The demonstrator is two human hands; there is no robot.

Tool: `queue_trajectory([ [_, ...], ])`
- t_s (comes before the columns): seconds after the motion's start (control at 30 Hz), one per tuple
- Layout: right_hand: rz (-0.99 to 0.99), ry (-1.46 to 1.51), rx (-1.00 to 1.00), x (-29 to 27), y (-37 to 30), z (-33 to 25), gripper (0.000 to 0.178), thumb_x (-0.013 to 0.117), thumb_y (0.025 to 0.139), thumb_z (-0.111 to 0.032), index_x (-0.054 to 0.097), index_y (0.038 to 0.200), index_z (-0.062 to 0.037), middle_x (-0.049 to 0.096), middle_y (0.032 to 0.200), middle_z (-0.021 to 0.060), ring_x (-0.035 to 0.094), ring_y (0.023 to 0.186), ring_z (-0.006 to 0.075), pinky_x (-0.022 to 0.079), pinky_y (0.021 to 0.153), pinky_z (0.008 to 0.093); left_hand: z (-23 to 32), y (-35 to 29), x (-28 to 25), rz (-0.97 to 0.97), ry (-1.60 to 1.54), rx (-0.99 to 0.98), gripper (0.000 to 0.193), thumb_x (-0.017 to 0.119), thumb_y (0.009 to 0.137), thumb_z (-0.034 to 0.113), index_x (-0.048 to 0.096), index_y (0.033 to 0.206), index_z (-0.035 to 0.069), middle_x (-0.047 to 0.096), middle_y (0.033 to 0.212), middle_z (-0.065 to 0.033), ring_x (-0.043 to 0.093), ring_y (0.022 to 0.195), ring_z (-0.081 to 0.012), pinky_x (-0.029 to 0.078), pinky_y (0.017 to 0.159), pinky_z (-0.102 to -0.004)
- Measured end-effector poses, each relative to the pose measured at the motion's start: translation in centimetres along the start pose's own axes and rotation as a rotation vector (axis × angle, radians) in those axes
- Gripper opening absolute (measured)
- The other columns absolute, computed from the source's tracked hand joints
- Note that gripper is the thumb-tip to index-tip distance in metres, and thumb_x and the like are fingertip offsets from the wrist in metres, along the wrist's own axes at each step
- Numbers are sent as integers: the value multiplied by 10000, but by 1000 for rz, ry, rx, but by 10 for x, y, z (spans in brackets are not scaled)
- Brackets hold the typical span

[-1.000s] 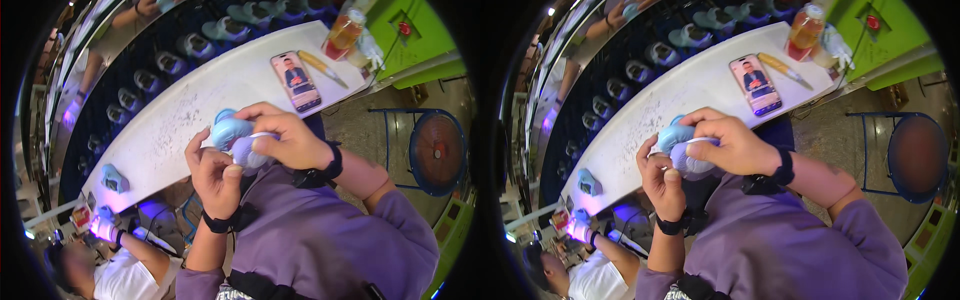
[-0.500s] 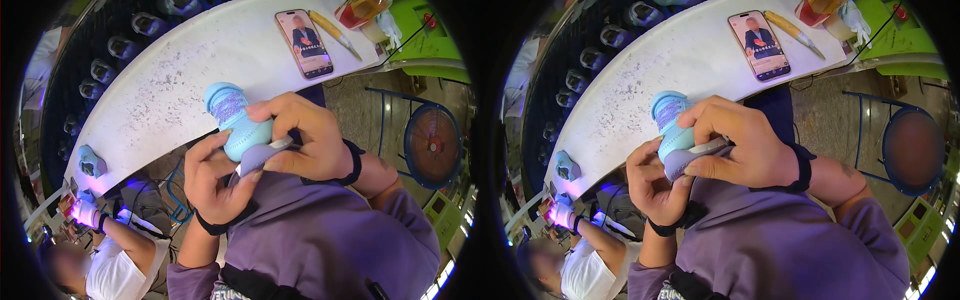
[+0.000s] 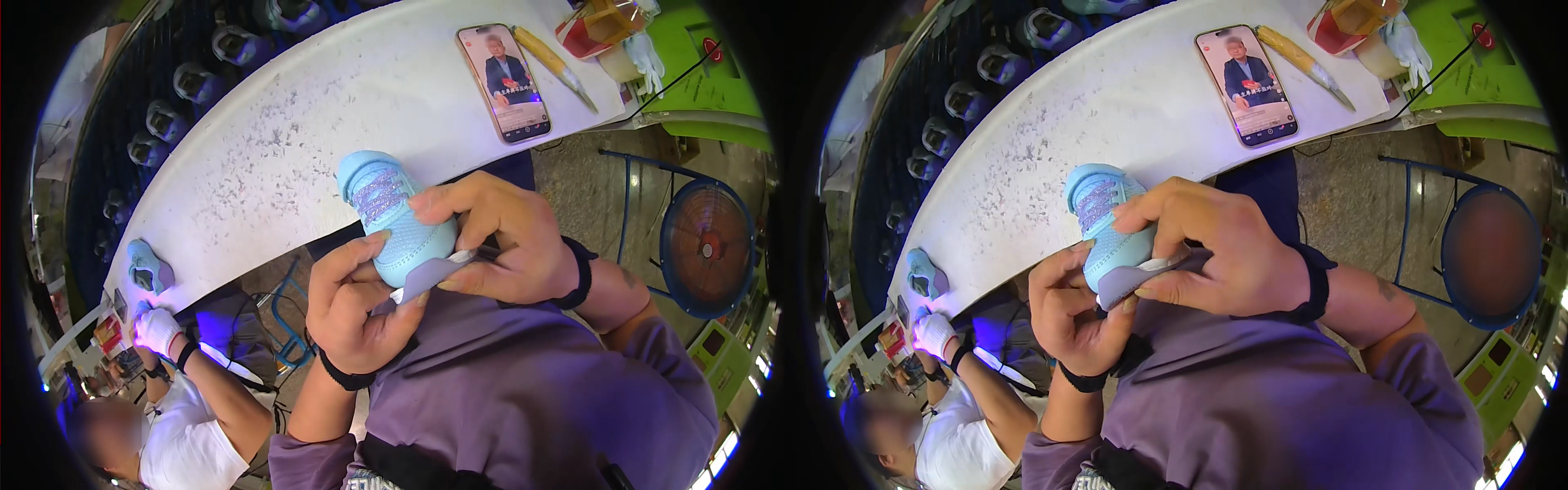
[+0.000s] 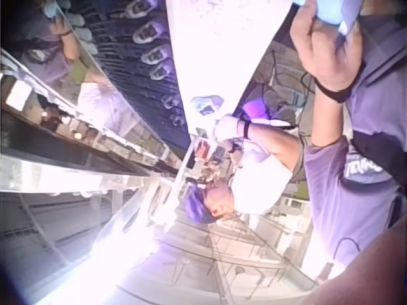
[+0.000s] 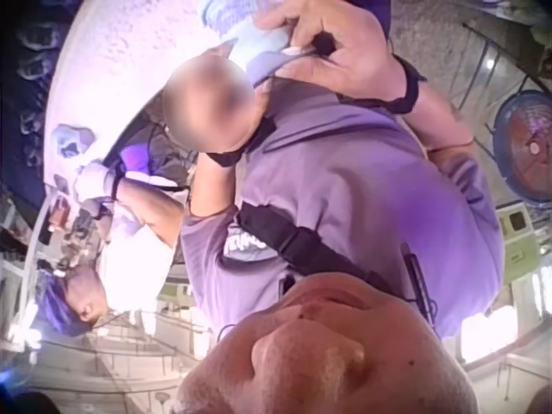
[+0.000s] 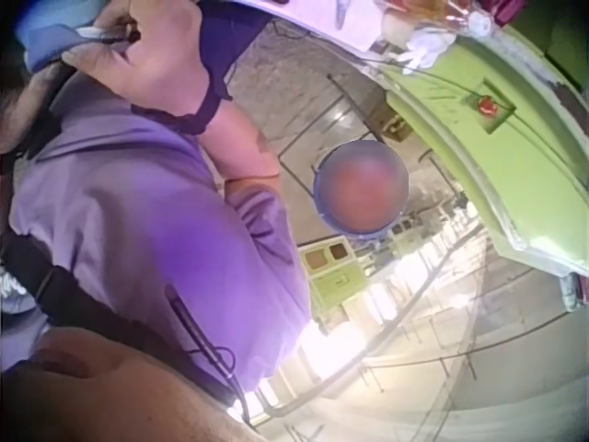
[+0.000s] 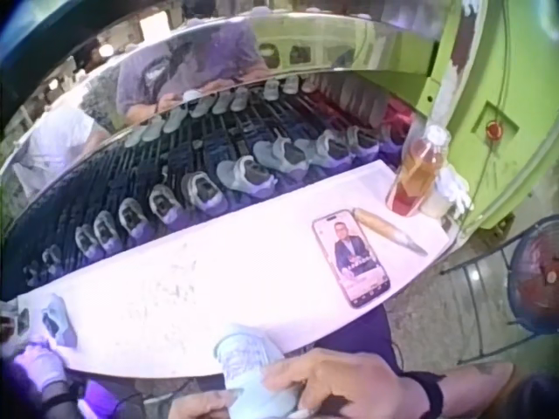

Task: The person repeatedly wipes the exterior of a light blue sneaker with a cloth, rotating the shoe to clean different sides. They place the shoe on a shelf and pick up another shoe to continue the wiping process.

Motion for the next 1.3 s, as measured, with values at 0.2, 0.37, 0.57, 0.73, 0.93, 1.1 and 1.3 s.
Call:
queue_trajectory([
  [0.2, -139, -267, 70, -25, 17, -21, 346, 726, 856, -167, 642, 1156, -17, 666, 1165, 143, 653, 1029, 299, 470, 952, 387, -6, 18, 11, 0, 38, 78, 325, 837, 701, 90, 529, 790, 29, 583, 1140, -217, 640, 737, -216, 527, 650, -305],
  [0.37, -52, 61, 46, -16, 24, 3, 291, 533, 975, -212, 656, 1082, 29, 662, 1107, 178, 607, 1110, 318, 410, 1056, 430, 4, 34, 31, 40, 118, 12, 398, 855, 584, 90, 528, 809, 61, 547, 946, -141, 565, 726, -253, 480, 611, -347],
  [0.57, 59, 320, 79, -23, 20, 29, 478, 431, 1025, -389, 635, 995, 42, 658, 1012, 193, 607, 1063, 317, 383, 1075, 510, -26, 49, 37, -83, 35, 67, 489, 898, 574, 120, 464, 796, 84, 492, 808, -108, 522, 684, -279, 445, 578, -363],
  [0.73, -115, 431, 271, -48, 22, 26, 250, 580, 873, -101, 650, 1083, 16, 645, 1202, 155, 584, 1160, 252, 399, 1074, 400, -25, 63, 48, -110, 14, 56, 458, 895, 613, 174, 478, 779, 82, 475, 771, -101, 508, 649, -299, 427, 554, -397],
  [0.93, -179, 351, 316, -32, 33, 15, 439, 444, 999, -346, 592, 1205, 13, 627, 1196, 121, 570, 1162, 216, 420, 1035, 342, -31, 44, 31, -4, 86, 84, 491, 897, 633, 196, 517, 916, 66, 559, 920, -143, 605, 798, -322, 497, 706, -433],
  [1.1, -10, 1002, 315, 19, 46, 4, 1006, 458, 792, -870, 536, 1215, 40, 588, 1055, 117, 548, 1064, 219, 393, 993, 348, -12, 21, 4, 167, -5, 62, 539, 865, 743, 231, 503, 1095, 43, 589, 1142, -196, 635, 1040, -323, 442, 1057, -538],
  [1.3, -76, -104, 101, 30, 10, 52, 516, 886, 639, -257, 562, 984, -52, 537, 948, 97, 541, 872, 248, 457, 770, 351, -6, -13, -14, 142, -141, -286, 646, 850, 767, 435, 462, 1101, 40, 632, 1195, -222, 589, 1196, -315, 288, 1170, -554],
])
Point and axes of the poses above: each hand's wrist, its own y-axis towards the middle knuckle, its own x-axis out of the palm, z = x × y, the point moved 1 cm from there along y, towards the middle knuckle
